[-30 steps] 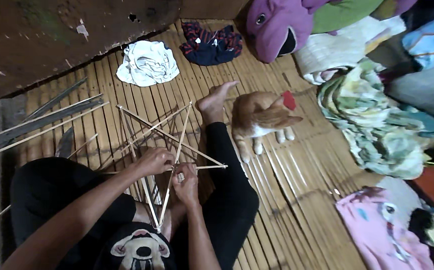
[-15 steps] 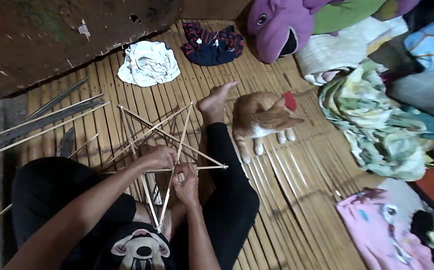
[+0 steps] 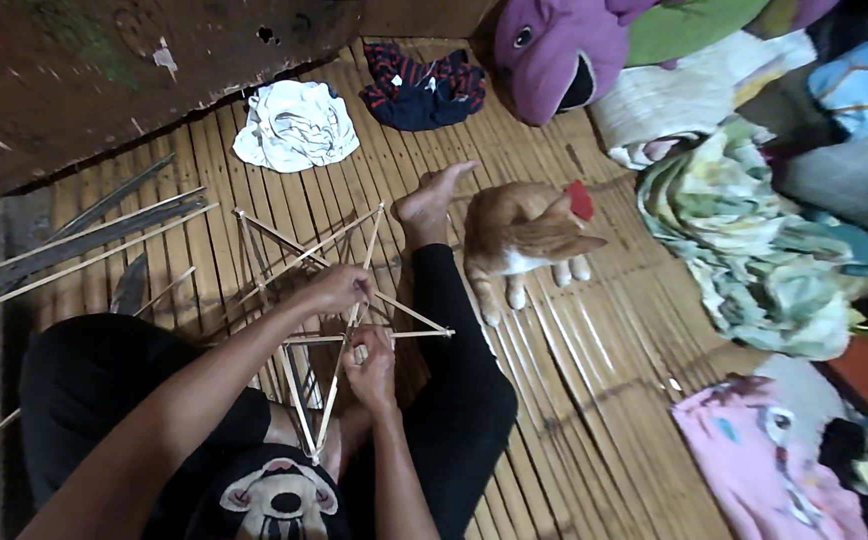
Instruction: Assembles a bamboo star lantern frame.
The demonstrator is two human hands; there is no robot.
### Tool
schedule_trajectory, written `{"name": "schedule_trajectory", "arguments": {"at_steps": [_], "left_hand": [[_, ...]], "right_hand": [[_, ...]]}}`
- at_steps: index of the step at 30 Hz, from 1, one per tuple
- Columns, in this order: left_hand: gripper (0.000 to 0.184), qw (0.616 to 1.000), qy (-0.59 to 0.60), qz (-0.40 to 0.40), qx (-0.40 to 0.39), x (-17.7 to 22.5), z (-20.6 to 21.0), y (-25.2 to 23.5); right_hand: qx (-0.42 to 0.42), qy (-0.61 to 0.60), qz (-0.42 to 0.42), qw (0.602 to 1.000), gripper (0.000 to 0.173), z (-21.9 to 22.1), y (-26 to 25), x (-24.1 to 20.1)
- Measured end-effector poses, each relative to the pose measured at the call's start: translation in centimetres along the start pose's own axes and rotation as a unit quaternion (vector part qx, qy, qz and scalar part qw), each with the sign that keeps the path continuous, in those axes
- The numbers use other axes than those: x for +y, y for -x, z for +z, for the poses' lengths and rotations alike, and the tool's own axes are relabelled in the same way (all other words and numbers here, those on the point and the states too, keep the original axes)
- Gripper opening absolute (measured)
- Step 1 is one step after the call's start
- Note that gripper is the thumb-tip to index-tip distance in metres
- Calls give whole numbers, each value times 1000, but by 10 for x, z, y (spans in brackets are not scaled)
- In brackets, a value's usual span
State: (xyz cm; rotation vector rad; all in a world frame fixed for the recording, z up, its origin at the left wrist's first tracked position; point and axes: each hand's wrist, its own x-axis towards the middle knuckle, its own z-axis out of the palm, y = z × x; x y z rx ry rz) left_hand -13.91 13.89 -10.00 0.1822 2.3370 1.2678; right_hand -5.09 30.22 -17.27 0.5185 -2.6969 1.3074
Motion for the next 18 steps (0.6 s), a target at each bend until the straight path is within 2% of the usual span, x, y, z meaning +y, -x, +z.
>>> {"name": "schedule_trajectory", "arguments": {"at_steps": [3,5,7,8,11,13,18], "left_hand": [[28,987,-49,-3,153,1,-7,-13],[33,978,-64,-18,196,-3,-9,-14],[27,977,-58,-34,200,-9,-3,-2],[25,982,-38,-46,181,-14,2,6],[19,993,31,-95,57,-33,17,26],[22,992,66,-110,-18,-37,23,33],[30,984,115,-109,-79,-37,25,29]], "right_hand": [[-5,8,6,1000,6,0,0,-2],[-6,4,11,1000,6,-1,0,-2],[-8,-4,15,1000,6,-1,0,-3],[-12,-9,18,1000,7,-2,-1,-4],[-11,-8,15,1000,8,-1,-1,-4],[-7,-9,10,1000,8,0,-1,-3],[-8,-6,16,1000,7,-1,-1,-4]]}}
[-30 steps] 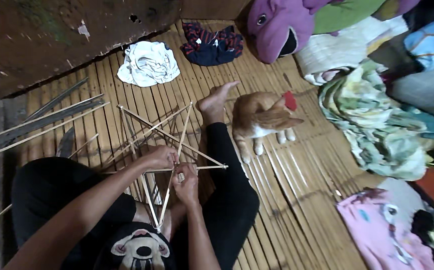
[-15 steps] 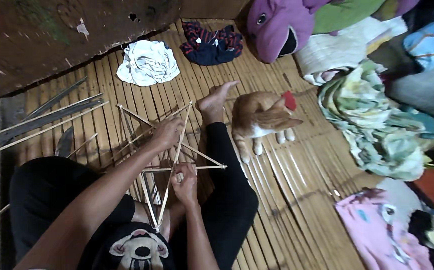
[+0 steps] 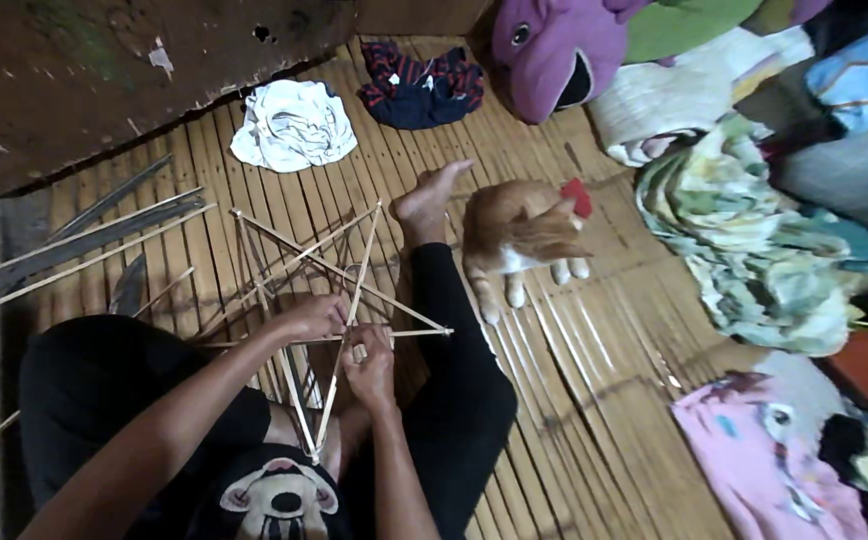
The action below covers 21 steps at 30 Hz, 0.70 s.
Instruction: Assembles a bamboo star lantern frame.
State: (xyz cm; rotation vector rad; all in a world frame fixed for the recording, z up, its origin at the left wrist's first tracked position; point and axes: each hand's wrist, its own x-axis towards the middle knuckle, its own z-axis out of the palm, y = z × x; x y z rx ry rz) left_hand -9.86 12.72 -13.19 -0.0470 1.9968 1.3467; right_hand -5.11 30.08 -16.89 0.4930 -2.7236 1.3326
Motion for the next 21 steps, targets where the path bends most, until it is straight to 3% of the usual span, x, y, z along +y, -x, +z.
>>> {"name": "schedule_trajectory", "arguments": {"at_steps": [5,11,21], "left_hand": [[24,999,-37,8,-14,2,-10,-1],[24,968,-247,31,-38,17,-6,7],[27,959,-280,26,26,10,10,17]], "right_hand": [[-1,-2,3,1000,7,0,0,0],[11,9,-12,1000,6,1,1,1],[11,106,-49,993,12,3,0,-3]]}}
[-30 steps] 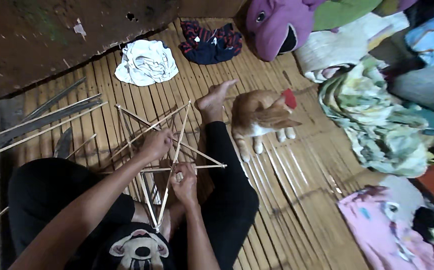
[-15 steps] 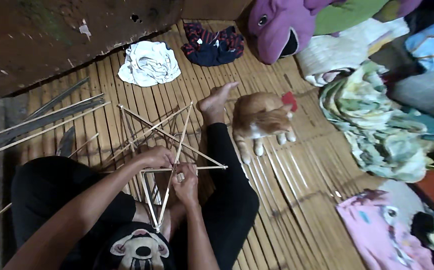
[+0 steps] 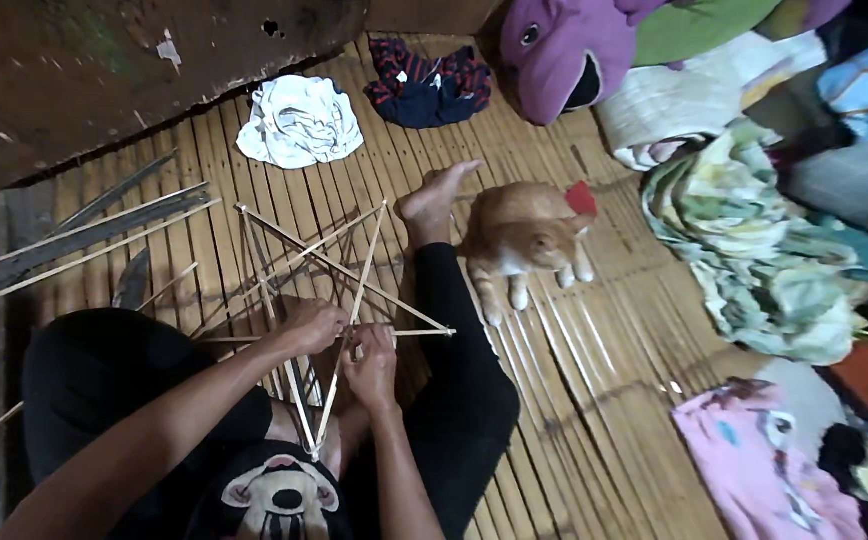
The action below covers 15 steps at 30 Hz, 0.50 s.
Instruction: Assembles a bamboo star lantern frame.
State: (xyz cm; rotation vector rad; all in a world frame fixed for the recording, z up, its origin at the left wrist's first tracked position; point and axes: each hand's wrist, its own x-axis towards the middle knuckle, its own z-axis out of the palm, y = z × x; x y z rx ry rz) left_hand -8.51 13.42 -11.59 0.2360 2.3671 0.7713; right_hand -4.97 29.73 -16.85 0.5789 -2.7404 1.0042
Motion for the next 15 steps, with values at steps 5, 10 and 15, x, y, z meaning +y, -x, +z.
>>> {"name": "schedule_trajectory", "arguments": {"at_steps": [5,10,15], "left_hand": [[29,1000,6,-5,20,0,5,2],[28,999,10,-28,38,9,2,13],[27,992,84,-88,22,16,-6,18]], "right_hand": [[3,23,-18,1000,13,2,0,0],[-1,16,-15,1000,13,-1,3,0],[-10,0,-9,1000,11,-4,4,-1]]}}
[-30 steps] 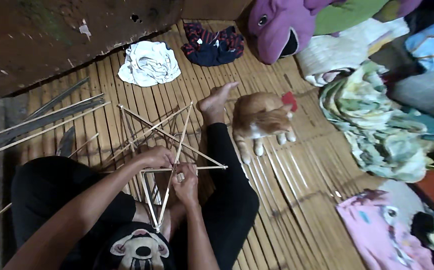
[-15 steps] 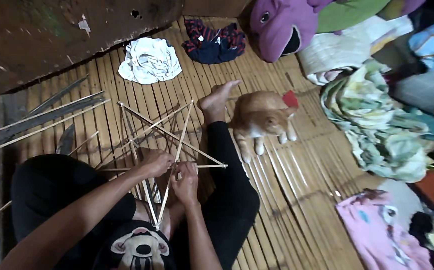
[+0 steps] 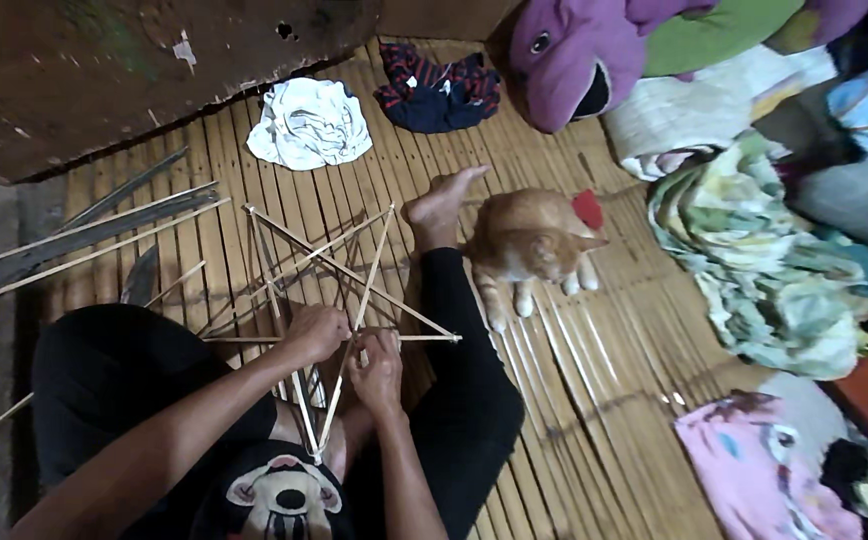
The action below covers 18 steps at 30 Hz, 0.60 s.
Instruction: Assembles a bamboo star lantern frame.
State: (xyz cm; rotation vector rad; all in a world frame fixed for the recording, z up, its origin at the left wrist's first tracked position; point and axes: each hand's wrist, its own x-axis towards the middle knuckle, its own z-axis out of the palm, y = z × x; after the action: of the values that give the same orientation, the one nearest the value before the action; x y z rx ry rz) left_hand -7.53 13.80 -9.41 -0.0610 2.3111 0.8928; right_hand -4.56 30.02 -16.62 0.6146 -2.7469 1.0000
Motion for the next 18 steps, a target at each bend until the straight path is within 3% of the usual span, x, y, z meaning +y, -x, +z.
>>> {"name": "schedule_trajectory", "arguments": {"at_steps": [4,9,18], "left_hand": [[28,987,143,-75,-1,1,3,0],[21,955,267,-104,74,-5,26,-4],[20,965,251,25,77,-22,31,0]], "right_hand": [[-8,-14,6,1000,8,-1,-1,0],[-41,-37,28,998,7,-6,-5,-3],[-155,-118,97,976,13,-24,-23,-1]]}}
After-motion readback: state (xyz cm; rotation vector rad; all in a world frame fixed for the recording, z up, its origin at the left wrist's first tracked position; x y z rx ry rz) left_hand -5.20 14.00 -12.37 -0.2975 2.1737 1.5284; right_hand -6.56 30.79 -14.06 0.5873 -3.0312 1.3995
